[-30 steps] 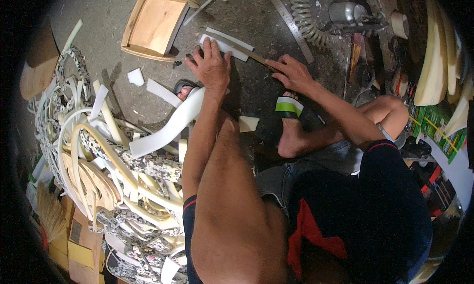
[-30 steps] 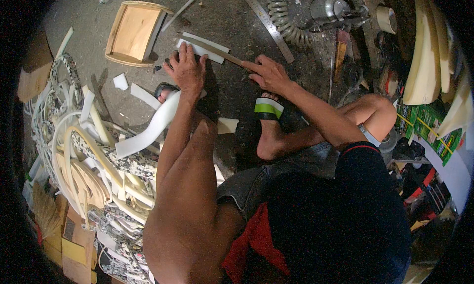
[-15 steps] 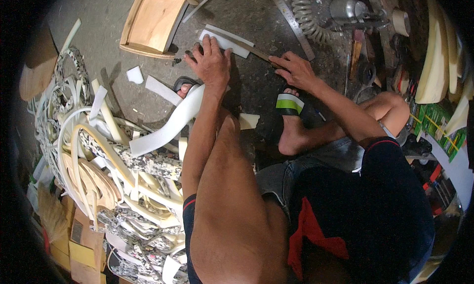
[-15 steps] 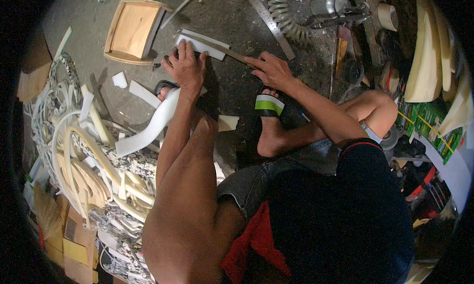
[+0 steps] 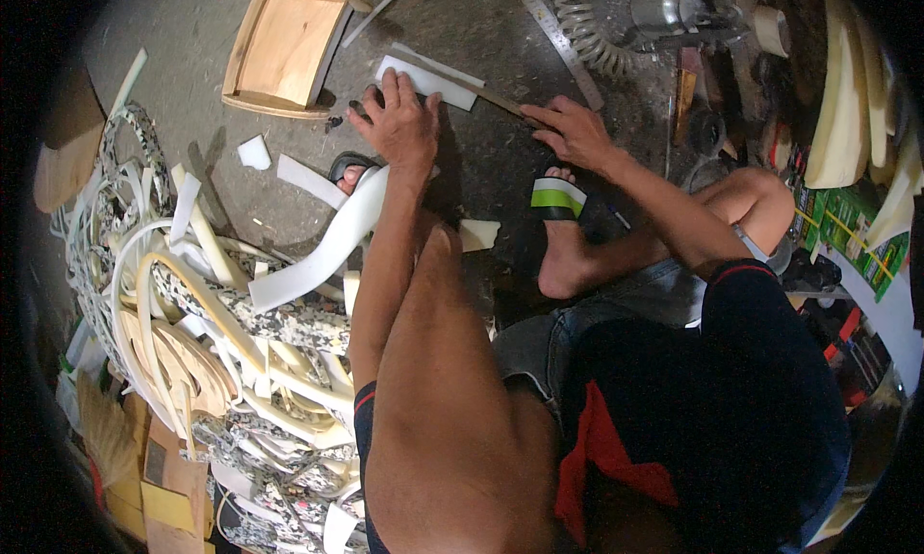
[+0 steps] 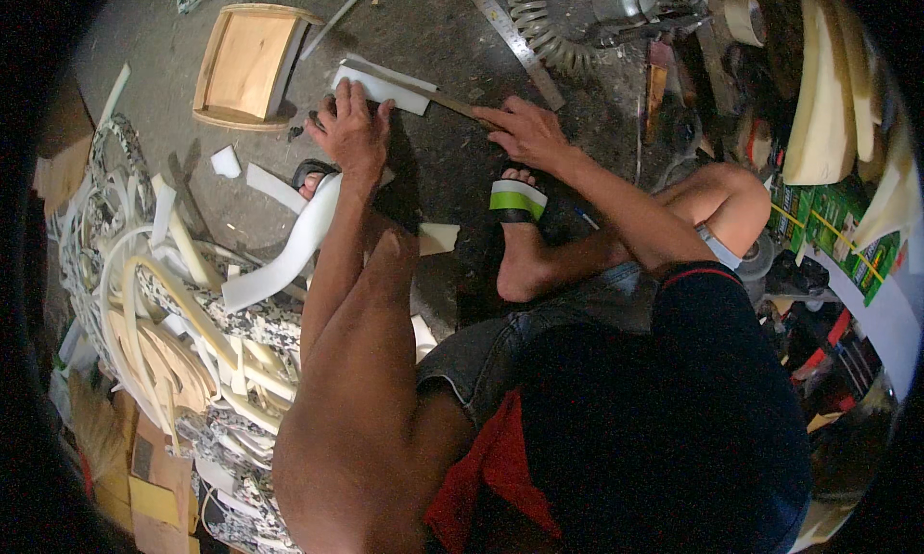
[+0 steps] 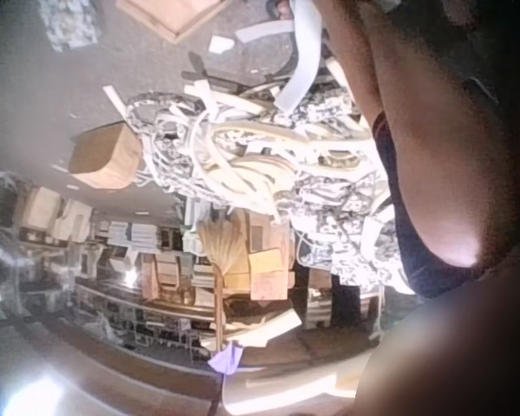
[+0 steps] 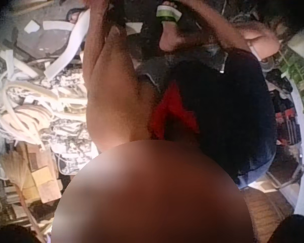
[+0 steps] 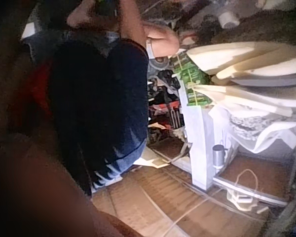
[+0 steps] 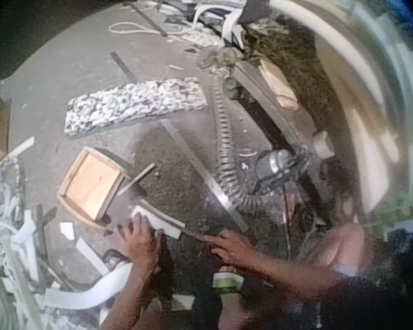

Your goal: The person cuts a white strip with a knife, places it inside a small wooden box, applies glue with a spray gun, then fits a patterned sheet into the box and trims the edges with a knife.

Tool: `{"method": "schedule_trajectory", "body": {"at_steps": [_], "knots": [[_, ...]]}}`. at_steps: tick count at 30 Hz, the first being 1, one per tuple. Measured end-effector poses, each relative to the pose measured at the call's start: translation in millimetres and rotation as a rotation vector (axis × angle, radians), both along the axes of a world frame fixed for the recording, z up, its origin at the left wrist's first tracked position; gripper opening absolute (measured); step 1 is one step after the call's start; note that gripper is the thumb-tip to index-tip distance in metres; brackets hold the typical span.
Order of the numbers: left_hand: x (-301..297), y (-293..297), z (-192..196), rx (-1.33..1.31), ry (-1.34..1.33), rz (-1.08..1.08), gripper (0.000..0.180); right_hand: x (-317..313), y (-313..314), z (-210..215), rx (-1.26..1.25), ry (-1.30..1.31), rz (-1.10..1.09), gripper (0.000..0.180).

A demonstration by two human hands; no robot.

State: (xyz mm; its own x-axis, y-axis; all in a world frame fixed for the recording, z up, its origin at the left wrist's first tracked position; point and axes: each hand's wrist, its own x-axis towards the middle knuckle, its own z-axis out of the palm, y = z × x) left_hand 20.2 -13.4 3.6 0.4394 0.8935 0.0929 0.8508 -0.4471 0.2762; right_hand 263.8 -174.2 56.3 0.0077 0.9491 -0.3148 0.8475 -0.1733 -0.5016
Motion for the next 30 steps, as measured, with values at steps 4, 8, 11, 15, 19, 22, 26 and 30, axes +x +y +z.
{"method": "schedule_trajectory", "body": {"at_steps": [4,8,11,15,19,22,26,30], "knots": [[0.0,-0.4,0.7,0.009,0.009,-0.007,0.061,8.7,-12.8,3.9,-0.133,-0.04,-0.042,0.049],[0.9,-0.3,1.0,0.015,0.011,-0.008,0.062,0.6,-1.3,-3.8,0.016,-0.021,0.001,0.048],[0.3,-0.3,0.2,0.008,0.01,-0.01,0.062,1.9,1.2,-1.4,-0.05,-0.035,-0.02,0.047],[0.1,0.0,0.3,-0.008,0.011,0.001,0.063,23.0,-20.2,14.5,-0.197,-0.084,-0.01,0.047],[0.2,0.4,7.7,-0.013,-0.022,-0.009,0.062,46.8,-36.6,19.8,-0.088,0.11,-0.055,0.048],[-3.4,1.2,14.0,-0.019,-0.048,-0.055,0.059,64.3,-42.8,24.7,-0.219,0.19,-0.268,0.05],[-9.2,10.2,8.3,0.013,-0.064,-0.247,0.052,74.5,-42.9,31.1,-0.154,0.075,-0.335,0.05],[-9.2,27.9,-1.7,0.013,-0.001,-0.442,0.041,50.2,-25.6,38.8,0.064,-0.197,-0.228,0.053]]}}
